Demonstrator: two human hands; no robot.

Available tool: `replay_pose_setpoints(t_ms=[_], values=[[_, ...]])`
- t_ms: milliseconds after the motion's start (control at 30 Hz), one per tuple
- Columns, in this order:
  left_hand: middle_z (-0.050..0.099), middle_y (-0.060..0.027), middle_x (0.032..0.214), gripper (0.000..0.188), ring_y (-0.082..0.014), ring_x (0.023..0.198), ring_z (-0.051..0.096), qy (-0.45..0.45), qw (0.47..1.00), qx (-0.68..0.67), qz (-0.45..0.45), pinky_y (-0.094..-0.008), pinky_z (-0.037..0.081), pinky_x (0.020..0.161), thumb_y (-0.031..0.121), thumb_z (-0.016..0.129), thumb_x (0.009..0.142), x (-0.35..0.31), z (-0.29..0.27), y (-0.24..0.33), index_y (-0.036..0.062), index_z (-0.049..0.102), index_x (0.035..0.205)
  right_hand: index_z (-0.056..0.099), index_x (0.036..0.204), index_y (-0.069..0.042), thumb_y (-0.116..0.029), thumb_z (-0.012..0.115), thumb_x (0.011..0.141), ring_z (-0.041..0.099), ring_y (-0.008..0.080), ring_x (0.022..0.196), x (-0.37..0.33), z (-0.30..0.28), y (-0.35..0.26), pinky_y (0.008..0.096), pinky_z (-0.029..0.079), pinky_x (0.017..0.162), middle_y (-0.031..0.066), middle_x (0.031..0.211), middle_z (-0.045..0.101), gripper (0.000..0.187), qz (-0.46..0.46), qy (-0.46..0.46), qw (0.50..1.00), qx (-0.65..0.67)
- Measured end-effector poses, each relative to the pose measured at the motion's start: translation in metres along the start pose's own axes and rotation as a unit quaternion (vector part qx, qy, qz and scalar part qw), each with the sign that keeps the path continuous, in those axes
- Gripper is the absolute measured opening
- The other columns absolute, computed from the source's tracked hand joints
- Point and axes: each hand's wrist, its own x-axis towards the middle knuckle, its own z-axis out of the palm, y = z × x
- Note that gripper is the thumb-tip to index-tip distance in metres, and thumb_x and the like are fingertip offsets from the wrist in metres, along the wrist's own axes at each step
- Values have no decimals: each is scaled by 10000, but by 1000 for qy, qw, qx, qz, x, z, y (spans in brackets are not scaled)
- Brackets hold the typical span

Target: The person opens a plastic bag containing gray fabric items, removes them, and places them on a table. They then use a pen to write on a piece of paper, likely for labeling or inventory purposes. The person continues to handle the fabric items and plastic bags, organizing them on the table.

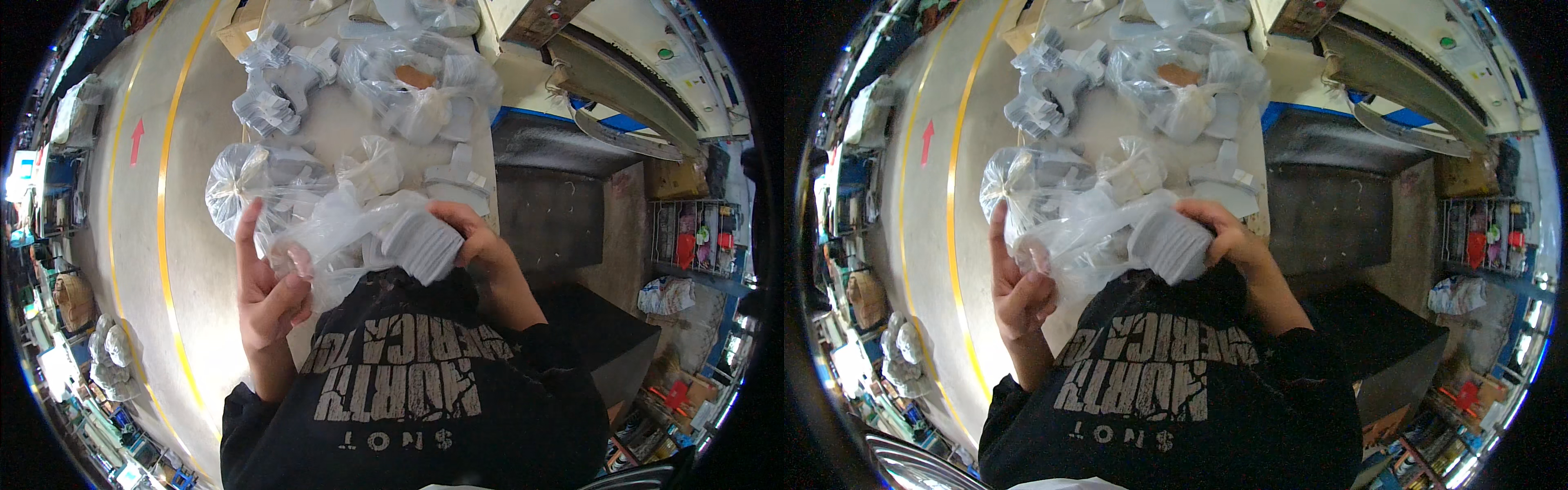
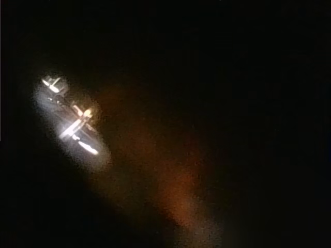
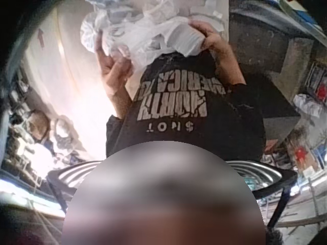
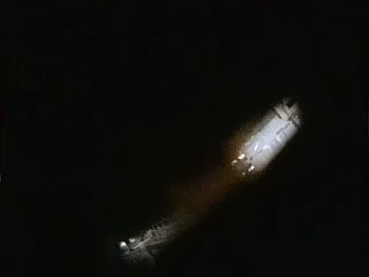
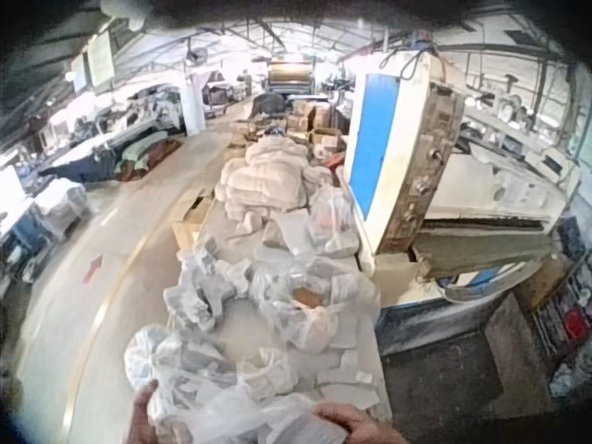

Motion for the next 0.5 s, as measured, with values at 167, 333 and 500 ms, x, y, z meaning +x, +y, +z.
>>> replay_pose_setpoints(t_ms=[167, 333, 500], values=[[687, -138, 971, 1015, -135, 787, 672, 13, 983, 157, 99, -240, 541, 667, -21, 677, 849, 6, 1, -11, 50, 70, 1660, 648, 1271, 23, -220, 626, 276, 585, 210, 1110, -8, 4, -35, 293, 432, 1058, 57, 1164, 659, 1024, 108, -103, 979, -136], [696, -144, 969, 967, -137, 800, 681, -28, 971, 232, 60, -224, 513, 679, -74, 664, 825, -3, 7, -2, 31, 150, 1638, 629, 1335, 16, -140, 678, 415, 581, 283, 1228, -5, -3, -6, 334, 419, 1101, 114, 1246, 660, 934, 161, -19, 986, 27], [654, -158, 1017, 1017, -144, 736, 665, -20, 989, 139, 53, -226, 509, 605, -118, 591, 830, 2, 17, -15, 75, 37, 1661, 497, 1499, -14, -86, 696, 751, 532, 299, 1320, 15, 59, -13, 380, 382, 1146, 148, 1379, 593, 777, 91, 115, 980, 138]])
